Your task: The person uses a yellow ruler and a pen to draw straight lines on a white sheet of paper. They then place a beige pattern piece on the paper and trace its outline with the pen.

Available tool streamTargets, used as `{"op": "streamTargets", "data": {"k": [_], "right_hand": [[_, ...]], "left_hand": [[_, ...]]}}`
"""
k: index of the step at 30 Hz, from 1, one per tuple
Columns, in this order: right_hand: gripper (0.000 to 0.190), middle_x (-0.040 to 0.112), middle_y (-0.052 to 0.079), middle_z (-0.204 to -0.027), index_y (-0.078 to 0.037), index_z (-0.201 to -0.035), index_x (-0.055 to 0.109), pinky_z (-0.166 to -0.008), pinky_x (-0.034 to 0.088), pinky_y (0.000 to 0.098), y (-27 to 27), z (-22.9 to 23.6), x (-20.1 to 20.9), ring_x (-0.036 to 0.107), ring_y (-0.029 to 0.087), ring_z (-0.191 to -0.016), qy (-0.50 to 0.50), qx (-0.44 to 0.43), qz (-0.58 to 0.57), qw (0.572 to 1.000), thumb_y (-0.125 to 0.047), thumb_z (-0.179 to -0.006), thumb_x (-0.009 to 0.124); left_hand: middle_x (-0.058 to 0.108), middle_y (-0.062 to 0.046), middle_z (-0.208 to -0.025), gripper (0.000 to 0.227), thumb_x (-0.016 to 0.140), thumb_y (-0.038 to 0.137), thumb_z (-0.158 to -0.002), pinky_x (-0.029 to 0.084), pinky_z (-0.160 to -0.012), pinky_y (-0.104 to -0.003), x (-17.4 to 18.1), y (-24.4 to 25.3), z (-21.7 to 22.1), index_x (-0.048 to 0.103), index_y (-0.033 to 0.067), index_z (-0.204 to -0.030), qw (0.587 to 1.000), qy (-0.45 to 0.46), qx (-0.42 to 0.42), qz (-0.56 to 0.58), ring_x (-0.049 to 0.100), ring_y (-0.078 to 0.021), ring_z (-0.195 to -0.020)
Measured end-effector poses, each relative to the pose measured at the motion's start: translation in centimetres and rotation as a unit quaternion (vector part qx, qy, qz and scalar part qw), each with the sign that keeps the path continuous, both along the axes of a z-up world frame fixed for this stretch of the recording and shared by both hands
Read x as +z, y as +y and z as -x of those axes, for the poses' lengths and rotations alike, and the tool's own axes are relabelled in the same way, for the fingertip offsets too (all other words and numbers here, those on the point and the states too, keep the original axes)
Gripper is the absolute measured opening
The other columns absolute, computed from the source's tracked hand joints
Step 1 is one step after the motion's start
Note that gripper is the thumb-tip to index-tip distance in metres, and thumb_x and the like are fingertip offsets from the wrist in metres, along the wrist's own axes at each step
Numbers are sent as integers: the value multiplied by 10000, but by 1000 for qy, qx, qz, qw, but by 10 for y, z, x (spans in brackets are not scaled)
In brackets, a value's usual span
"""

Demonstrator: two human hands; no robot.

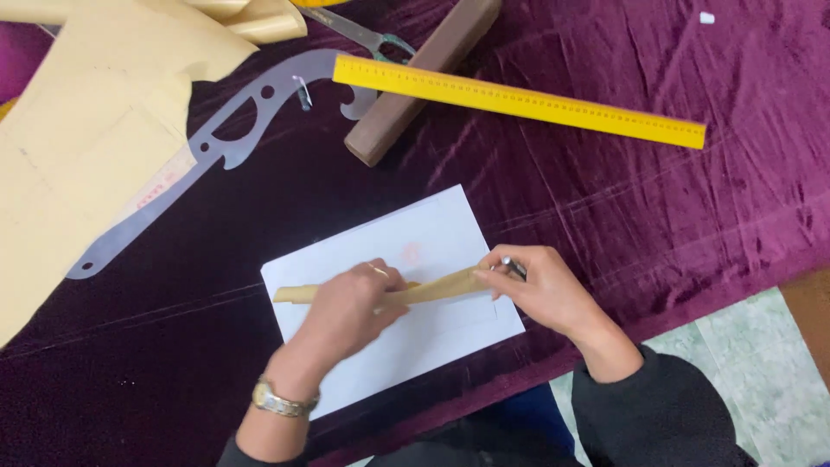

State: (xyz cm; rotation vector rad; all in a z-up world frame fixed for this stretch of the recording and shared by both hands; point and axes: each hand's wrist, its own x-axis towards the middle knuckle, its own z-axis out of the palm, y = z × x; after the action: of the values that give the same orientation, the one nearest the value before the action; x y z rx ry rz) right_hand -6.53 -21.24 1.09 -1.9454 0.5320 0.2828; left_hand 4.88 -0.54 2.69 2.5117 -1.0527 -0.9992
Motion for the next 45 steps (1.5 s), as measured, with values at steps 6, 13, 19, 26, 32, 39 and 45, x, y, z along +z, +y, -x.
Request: {"op": "streamTargets", "data": {"k": [6,13,19,26,32,39,45], "right_hand": [[105,746,73,-698,-65,-855,787,-473,370,213,7,-10,-1,418,95,-479,-19,-21,-22,999,-39,-790,709],[148,798,-45,-938,-120,-899,807,-796,493,226,1,-4,-21,697,58,-891,-18,-11,3,1000,-179,-802,711],[169,776,-18,-1034,-132,-946,783,-950,486,260,-16,-15,-23,705,107,-1007,-55,48,14,997,-160,-836,658],[213,664,61,-1057,-122,-1027,677,-841,482,388,-126,-79,-61,645,259,-955,-205,35,345,915,-221,-838,672],[577,522,2,-1274,-230,-1360,490,-727,550,522,-154,-122,-60,641,311,-986,-51,118,474,871,-372,-831,671],[553,600,-62,-1079,-371,-1327,540,-672,558,520,-169,-130,-55,675,295,-929,-41,140,539,829,-451,-790,649],[508,642,-113,-989,-435,-1213,601,-702,571,489,-116,-94,17,690,226,-891,-42,146,518,842,-574,-728,658]], "left_hand": [[591,-45,-986,247,598,98,-850,573,-619,-374,-47,-9,29,680,182,-1068,979,-169,-13,114,670,-298,-739],[456,-66,-999,420,524,-121,-752,428,-326,-349,-67,-8,39,610,146,-1064,937,-272,-12,219,488,-238,-768],[466,-135,-1184,441,534,-3,-809,520,-582,-406,-88,-4,39,516,122,-1231,948,-252,-52,186,476,-312,-891],[462,-161,-1232,549,571,-63,-752,520,-697,-415,-119,0,44,510,76,-1280,948,-274,-68,149,475,-320,-940],[482,-168,-1205,454,573,-15,-768,487,-702,-405,-116,2,41,540,98,-1207,936,-300,-64,172,483,-302,-895],[517,-124,-1120,375,639,22,-771,454,-528,-392,-109,5,28,638,118,-1134,906,-355,-84,216,486,-281,-845],[567,-77,-1078,163,628,-4,-785,416,-524,-332,-105,11,16,632,139,-864,898,-366,-133,203,484,-227,-781]]}}
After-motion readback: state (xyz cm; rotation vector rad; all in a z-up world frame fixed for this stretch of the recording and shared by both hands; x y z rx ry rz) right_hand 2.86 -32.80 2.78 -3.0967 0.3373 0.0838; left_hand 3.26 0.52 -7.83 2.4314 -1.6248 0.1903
